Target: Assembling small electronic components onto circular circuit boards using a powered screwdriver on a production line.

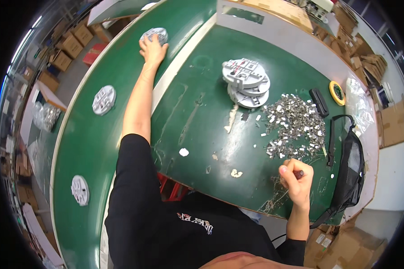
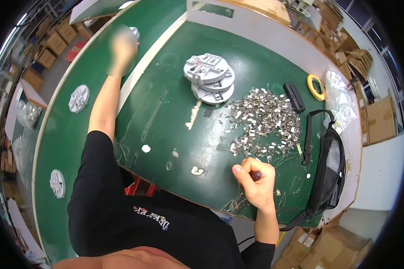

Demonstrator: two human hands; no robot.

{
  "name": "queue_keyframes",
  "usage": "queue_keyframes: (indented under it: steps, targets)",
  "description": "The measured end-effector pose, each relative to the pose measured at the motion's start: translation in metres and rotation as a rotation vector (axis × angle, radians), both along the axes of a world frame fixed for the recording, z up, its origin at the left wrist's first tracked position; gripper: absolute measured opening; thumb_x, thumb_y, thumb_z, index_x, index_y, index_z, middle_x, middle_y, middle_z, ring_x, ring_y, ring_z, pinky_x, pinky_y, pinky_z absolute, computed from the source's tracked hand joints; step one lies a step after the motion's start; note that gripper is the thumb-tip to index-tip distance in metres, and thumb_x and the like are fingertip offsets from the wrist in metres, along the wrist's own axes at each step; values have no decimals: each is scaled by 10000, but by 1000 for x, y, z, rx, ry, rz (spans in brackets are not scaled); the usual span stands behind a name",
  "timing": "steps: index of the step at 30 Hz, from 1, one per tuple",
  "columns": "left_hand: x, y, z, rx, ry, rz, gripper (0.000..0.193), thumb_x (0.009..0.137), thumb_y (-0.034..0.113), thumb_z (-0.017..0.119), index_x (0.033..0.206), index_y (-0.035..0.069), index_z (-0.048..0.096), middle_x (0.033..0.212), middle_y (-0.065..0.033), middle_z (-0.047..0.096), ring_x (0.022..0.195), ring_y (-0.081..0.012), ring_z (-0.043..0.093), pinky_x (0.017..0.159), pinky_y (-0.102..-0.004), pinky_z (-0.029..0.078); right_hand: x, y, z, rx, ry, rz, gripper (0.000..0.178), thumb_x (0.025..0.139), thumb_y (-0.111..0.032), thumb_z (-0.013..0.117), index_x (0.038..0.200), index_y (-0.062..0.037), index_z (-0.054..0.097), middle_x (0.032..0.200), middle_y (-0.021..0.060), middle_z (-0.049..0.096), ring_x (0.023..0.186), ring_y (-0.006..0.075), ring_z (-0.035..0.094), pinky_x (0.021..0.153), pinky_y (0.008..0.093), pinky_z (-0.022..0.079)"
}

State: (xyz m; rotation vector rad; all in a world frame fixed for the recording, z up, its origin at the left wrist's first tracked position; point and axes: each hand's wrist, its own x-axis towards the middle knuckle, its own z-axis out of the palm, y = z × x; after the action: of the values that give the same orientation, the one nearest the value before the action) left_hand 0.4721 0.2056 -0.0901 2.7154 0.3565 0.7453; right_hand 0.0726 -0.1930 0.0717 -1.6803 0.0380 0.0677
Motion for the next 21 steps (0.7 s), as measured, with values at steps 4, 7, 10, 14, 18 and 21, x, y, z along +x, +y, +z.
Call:
queue_keyframes:
  steps: [4,7,10,14,18,21]
  targets:
    - [26,78,-28,134,-257,-200,299,874,293,670,1103,103,643,1292,-168,573,1172,-408,511,982,-528,456,1,5,0,-157,2,9,312,866,-4,665,614,-71,493,567,-44,460,517,67,325,498,218,278]
    - [-27,46,22,-169,-334,-372,281,865,247,725,1062,57,663,1276,-142,620,1151,-321,583,1001,-388,459,3,6,2,-217,-34,5,308,879,-28,677,626,-69,505,581,-55,457,522,60,323,496,215,277]
    - [-125,-11,91,-395,-223,-647,213,899,166,709,1053,33,647,1422,-133,543,1287,-283,526,1070,-377,417,0,-12,2,-221,-46,-156,263,891,-42,673,668,-58,535,602,-57,472,532,55,335,502,210,284]
    - [-261,-24,136,-344,46,-934,101,856,43,678,922,45,600,1490,-163,462,1396,-362,412,1149,-477,347,7,-34,6,-275,-49,-307,160,902,-60,673,765,-40,592,648,-57,488,580,43,366,530,193,300]
    - [-335,-48,129,-330,303,-1213,135,783,10,688,862,49,585,1501,-169,445,1449,-427,315,1173,-512,293,8,-49,-3,-655,-23,-127,75,877,-57,677,862,-17,617,715,4,557,582,107,454,543,249,379]
    - [-347,-61,120,65,348,-1239,350,743,72,750,1065,43,617,1526,-194,391,1457,-422,300,1171,-495,303,4,-55,-16,-1133,-126,-11,119,858,-54,685,950,-3,628,788,37,611,591,139,489,555,270,409]
